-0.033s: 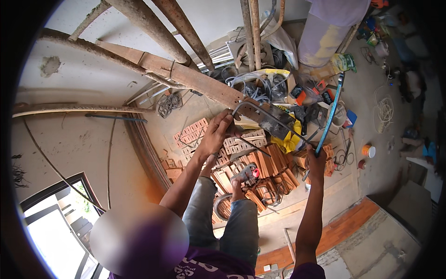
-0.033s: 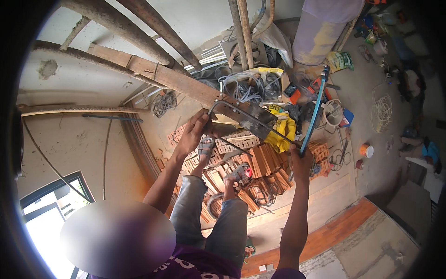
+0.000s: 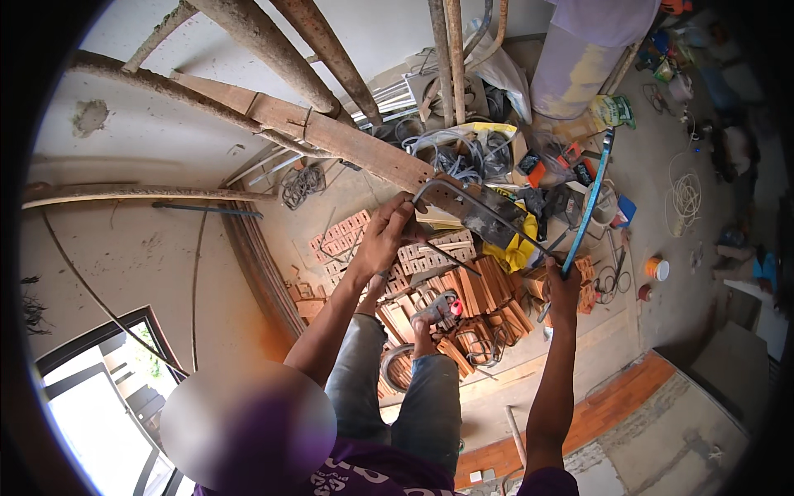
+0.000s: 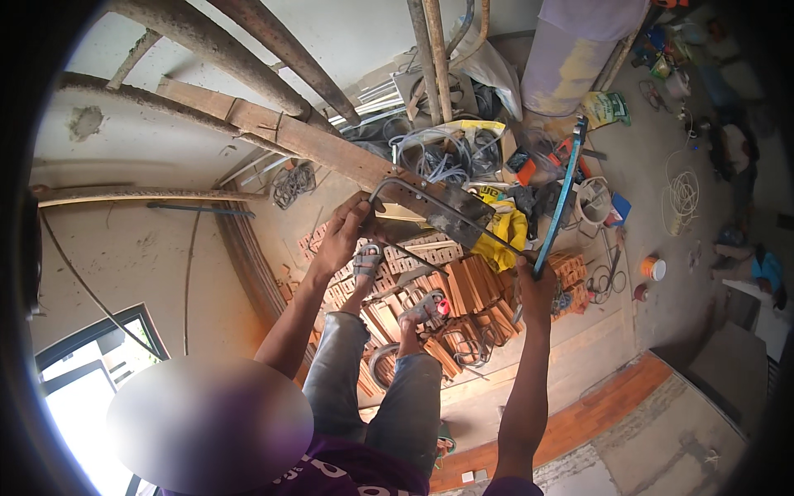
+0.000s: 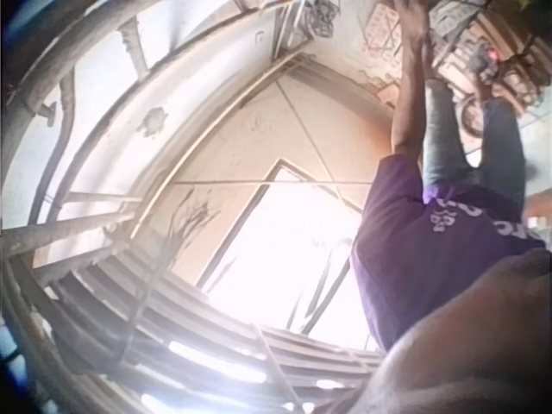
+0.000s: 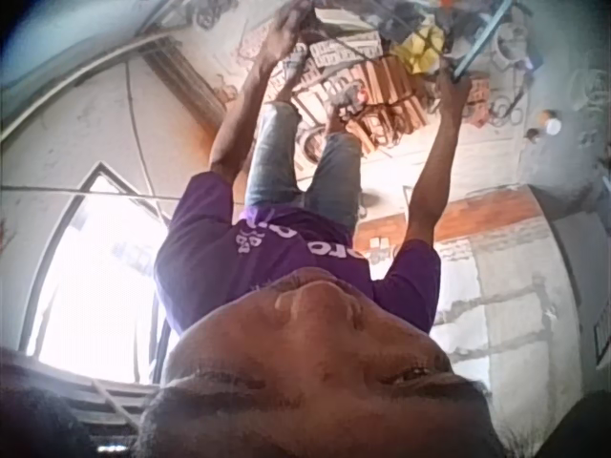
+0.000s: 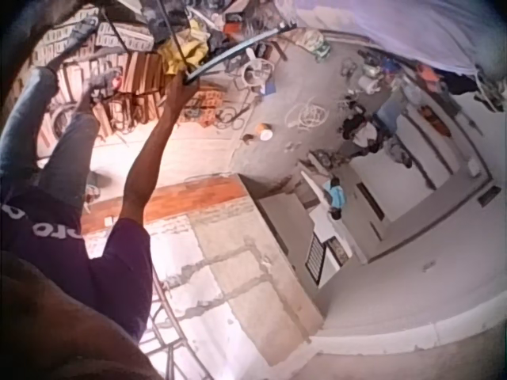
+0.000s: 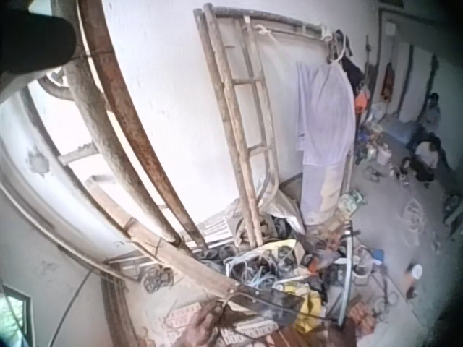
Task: The person uses a manual lever bender to bend a metal rod into a curved shape. They repeatedly position the rod in the tool, apply force to the lever, and adjust the rod's placement to achieve the desired curvature.
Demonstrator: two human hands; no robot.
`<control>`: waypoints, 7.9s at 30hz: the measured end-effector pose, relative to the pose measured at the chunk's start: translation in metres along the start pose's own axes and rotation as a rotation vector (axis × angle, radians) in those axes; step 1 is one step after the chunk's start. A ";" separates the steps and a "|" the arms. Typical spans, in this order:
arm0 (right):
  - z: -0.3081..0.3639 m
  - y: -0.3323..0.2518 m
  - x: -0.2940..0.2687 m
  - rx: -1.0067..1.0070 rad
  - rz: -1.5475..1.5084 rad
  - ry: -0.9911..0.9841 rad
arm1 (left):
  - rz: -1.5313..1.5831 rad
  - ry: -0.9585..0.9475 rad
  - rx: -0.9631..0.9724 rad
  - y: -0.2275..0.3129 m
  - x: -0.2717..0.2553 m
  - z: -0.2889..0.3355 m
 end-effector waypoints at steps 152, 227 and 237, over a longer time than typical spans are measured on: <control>-0.139 -0.173 -0.021 -0.998 1.325 -0.541 | 0.675 0.119 -0.051 -0.091 -0.007 -0.030; 0.092 0.023 -0.076 -0.400 1.122 0.406 | 0.698 0.036 -0.101 -0.102 -0.003 -0.033; 0.124 0.049 -0.061 -0.382 1.036 0.619 | 0.721 -0.041 -0.044 -0.099 -0.003 -0.037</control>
Point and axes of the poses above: each hand's wrist, its own z-axis away from the middle knuckle, its own x-axis out of the palm, y = z × x, the point moved 10 cm from there along -z, towards the middle knuckle, and after that the axes turned 3 degrees about -x, right-handed, at the moved point
